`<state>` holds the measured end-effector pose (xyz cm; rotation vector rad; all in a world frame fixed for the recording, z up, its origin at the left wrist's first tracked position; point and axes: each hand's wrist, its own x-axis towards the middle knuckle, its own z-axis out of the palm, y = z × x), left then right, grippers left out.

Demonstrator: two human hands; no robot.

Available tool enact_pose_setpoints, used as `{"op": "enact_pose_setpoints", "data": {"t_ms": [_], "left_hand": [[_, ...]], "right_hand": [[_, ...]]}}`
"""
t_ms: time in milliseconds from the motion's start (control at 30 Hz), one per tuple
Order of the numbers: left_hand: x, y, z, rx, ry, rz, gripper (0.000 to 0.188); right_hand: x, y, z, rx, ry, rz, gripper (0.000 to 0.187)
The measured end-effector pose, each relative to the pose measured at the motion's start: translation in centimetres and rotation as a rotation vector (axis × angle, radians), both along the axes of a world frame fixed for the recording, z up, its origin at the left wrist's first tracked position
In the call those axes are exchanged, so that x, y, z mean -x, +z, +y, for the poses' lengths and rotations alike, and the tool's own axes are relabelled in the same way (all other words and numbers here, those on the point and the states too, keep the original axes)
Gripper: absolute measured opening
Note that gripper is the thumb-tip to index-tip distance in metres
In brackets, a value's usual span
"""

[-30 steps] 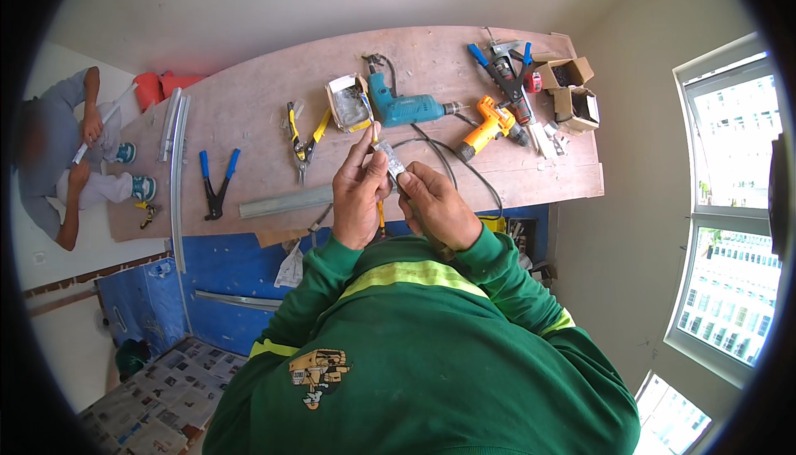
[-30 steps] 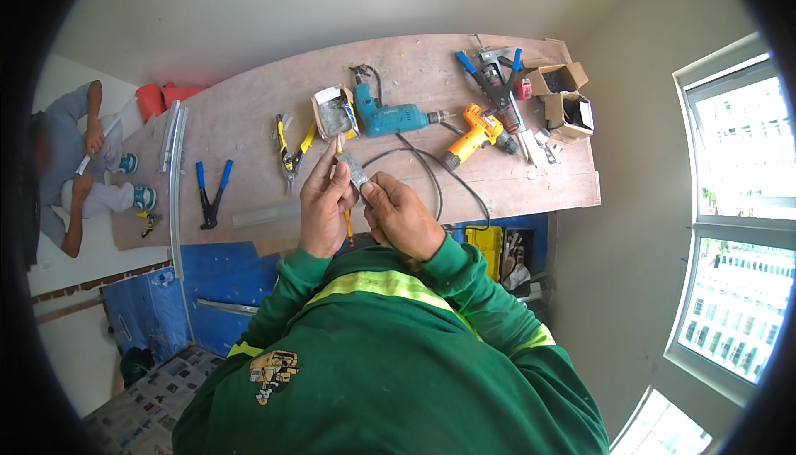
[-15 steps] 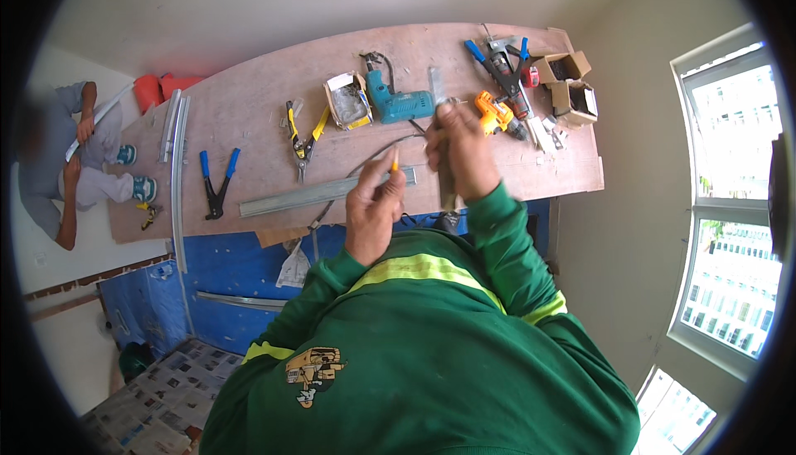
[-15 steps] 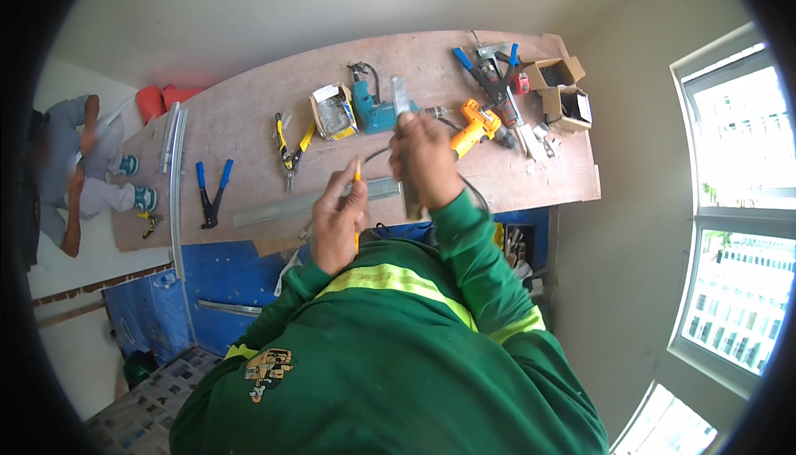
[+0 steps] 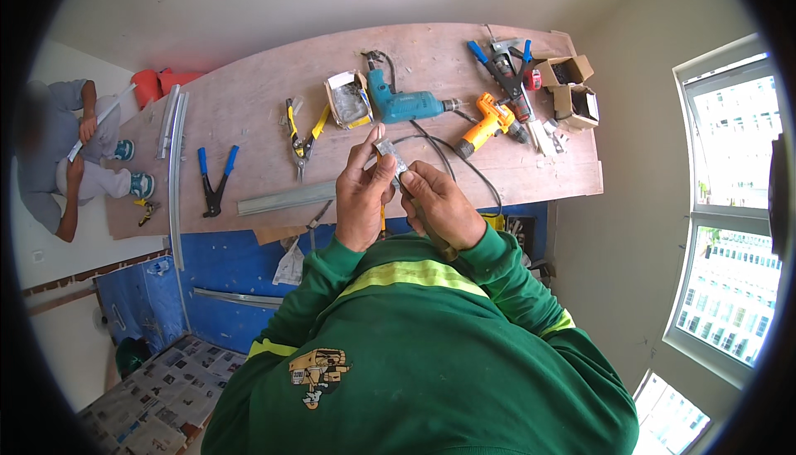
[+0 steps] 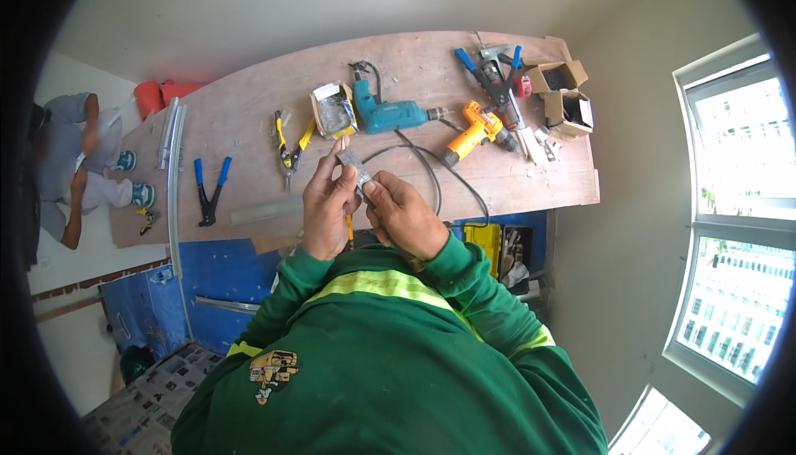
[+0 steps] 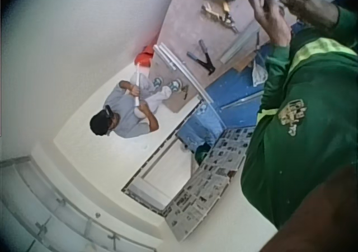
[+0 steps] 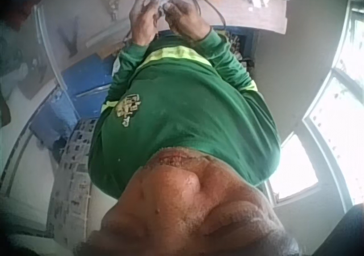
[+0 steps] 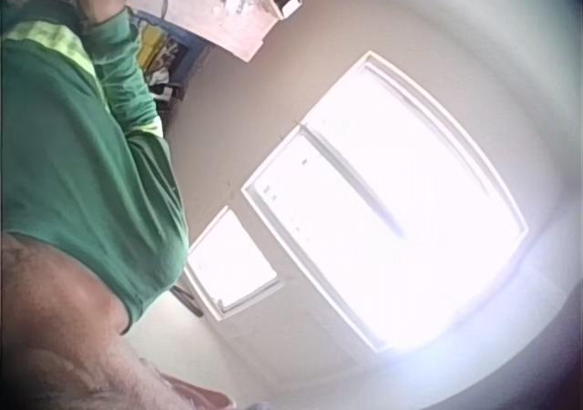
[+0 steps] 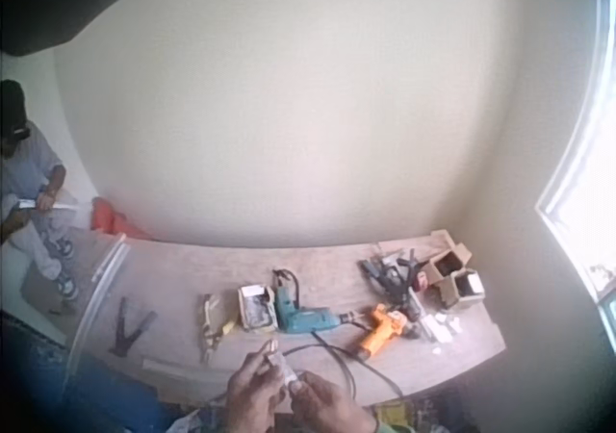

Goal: The person cuts a long metal strip with shears, then repeatedly taps it with a hammer to shape it. They assemble the cut pieces into a rectangular frame and place it on the floor. Finally, they handle a small metal component and a pencil at a workbench.

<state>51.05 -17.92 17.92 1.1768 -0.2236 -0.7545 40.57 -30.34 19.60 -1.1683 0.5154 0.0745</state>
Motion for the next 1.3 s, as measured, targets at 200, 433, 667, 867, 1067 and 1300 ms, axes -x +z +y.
{"op": "enact_pose_setpoints", "data": {"t_ms": [200,433,667,867,1067,1300], "left_hand": [[-0.1,0.0,-0.4,-0.017,0.004,0.005,0.052],[0.4,0.9,-0.5,-0.099,0.008,-0.031,0.049],[0.9,1.1,-0.6,-0.044,-0.018,-0.056,0.046],[-0.5,0.2,-0.5,-0.035,0.009,-0.02,0.05],[-0.7,-0.4,-1.0,0.017,0.038,-0.002,0.05],[-0.7,-0.2,-0.9,0.071,-0.01,0.066,0.056]], "right_hand": [[0.2,-0.3,0.3,0.039,-0.032,0.001,0.033],[-1.0,0.3,0.9,0.044,-0.145,-0.06,0.031],[-2.4,-0.2,-3.9,-0.026,-0.334,-0.088,0.029],[-0.7,-0.7,-2.1,-0.005,-0.204,-0.022,0.028],[0.1,0.0,-1.2,-0.019,-0.033,0.016,0.03],[0.1,0.0,-0.5,0.027,0.007,0.011,0.034]]}}
